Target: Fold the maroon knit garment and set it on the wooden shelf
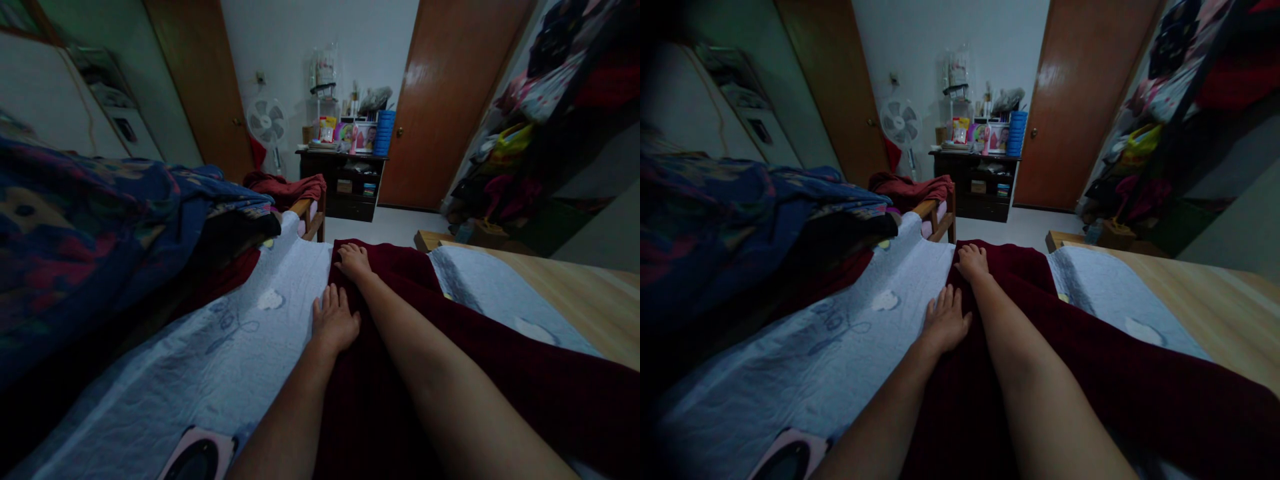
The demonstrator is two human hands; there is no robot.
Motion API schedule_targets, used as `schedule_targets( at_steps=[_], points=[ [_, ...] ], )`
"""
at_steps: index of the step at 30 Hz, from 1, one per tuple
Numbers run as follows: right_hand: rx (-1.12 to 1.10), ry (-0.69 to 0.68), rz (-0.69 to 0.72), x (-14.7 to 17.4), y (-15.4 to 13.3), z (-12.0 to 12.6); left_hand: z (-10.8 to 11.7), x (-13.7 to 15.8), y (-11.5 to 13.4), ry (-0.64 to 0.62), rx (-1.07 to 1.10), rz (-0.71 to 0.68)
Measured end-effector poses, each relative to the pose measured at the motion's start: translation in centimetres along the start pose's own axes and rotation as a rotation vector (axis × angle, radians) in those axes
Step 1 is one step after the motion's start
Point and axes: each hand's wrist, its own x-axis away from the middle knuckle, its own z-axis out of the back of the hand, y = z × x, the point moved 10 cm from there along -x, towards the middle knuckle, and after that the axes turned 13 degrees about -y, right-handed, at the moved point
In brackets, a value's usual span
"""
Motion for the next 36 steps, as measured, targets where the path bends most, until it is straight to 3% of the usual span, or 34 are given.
schedule_targets(
  at_steps=[3, 18, 25, 36],
  points=[
    [0.046, 0.018, -0.002, 0.6, -0.6, 0.7, 0.0, 0.0, 0.0, -0.004, 0.011, -0.002],
    [-0.014, -0.228, 0.135, 2.8, -0.7, -0.9, 0.0, 0.0, -0.1, 0.007, 0.016, 0.016],
    [-0.047, -0.266, 0.151, 6.6, -0.6, -0.5, 0.2, 0.2, 0.0, 0.06, -0.02, -0.002],
    [-0.083, -0.258, 0.046, 14.3, -0.9, 0.3, 0.4, 0.7, 0.2, 0.188, -0.106, -0.047]
  ],
)
